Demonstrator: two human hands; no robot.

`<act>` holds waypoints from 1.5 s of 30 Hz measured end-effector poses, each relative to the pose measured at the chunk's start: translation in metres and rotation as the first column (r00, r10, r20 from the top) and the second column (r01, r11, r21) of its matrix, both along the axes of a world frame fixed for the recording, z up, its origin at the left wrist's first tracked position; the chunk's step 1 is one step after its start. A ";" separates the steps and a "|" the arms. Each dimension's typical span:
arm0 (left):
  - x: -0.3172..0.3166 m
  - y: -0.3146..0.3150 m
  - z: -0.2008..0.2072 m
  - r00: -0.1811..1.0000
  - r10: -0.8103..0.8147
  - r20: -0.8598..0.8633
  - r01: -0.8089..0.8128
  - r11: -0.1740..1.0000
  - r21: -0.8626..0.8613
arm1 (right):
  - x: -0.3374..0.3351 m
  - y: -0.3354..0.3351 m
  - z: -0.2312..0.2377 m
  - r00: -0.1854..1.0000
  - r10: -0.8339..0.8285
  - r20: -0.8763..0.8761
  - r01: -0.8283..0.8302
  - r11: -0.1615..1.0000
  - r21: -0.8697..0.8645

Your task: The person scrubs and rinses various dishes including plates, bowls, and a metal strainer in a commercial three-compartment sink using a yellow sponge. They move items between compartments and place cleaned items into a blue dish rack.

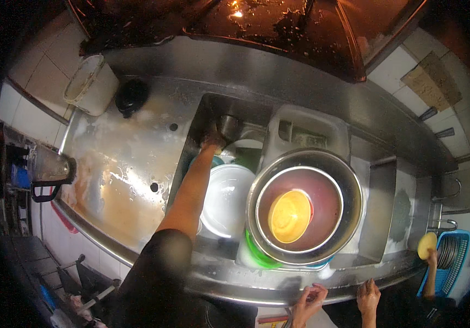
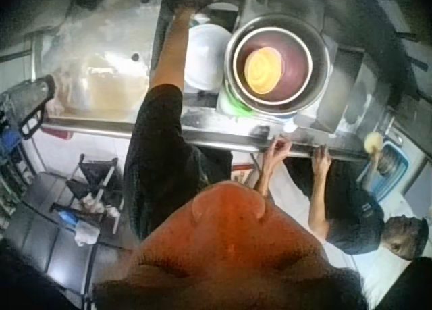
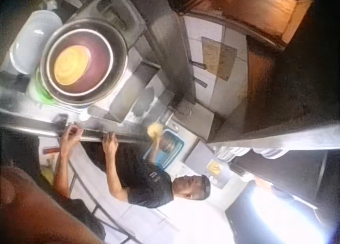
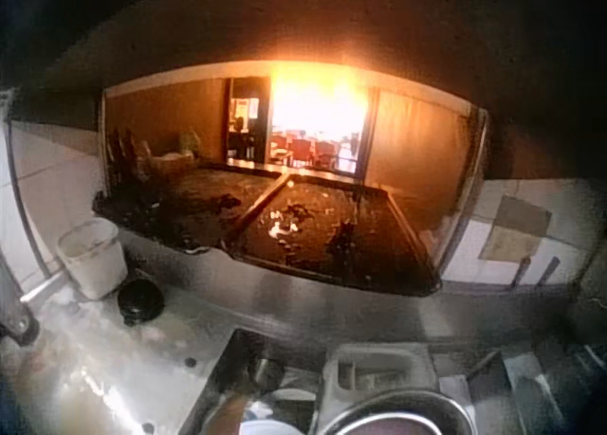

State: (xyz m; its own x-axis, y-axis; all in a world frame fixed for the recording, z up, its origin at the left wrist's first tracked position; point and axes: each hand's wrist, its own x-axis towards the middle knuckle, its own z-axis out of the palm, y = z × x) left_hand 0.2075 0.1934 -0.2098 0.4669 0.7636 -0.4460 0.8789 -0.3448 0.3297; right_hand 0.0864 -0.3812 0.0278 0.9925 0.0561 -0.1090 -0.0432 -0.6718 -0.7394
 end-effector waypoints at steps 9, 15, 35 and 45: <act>-0.007 -0.007 0.118 0.986 -0.080 0.144 -0.009 0.849 0.529 | -0.008 0.083 -0.003 0.872 0.489 0.017 -0.465 0.839 -0.283; 0.009 -0.029 0.272 0.814 -0.373 0.445 0.184 0.893 0.411 | 0.009 0.069 -0.058 0.812 0.571 -0.122 -0.528 0.629 -0.570; 0.036 0.004 -0.018 0.651 -0.743 0.157 0.468 0.555 0.687 | 0.029 0.068 -0.069 0.764 0.644 0.033 -0.573 0.702 -0.423; 0.014 0.063 -0.007 0.863 -0.492 0.116 0.369 0.770 0.520 | 0.027 0.056 -0.090 0.745 0.667 -0.020 -0.610 0.668 -0.426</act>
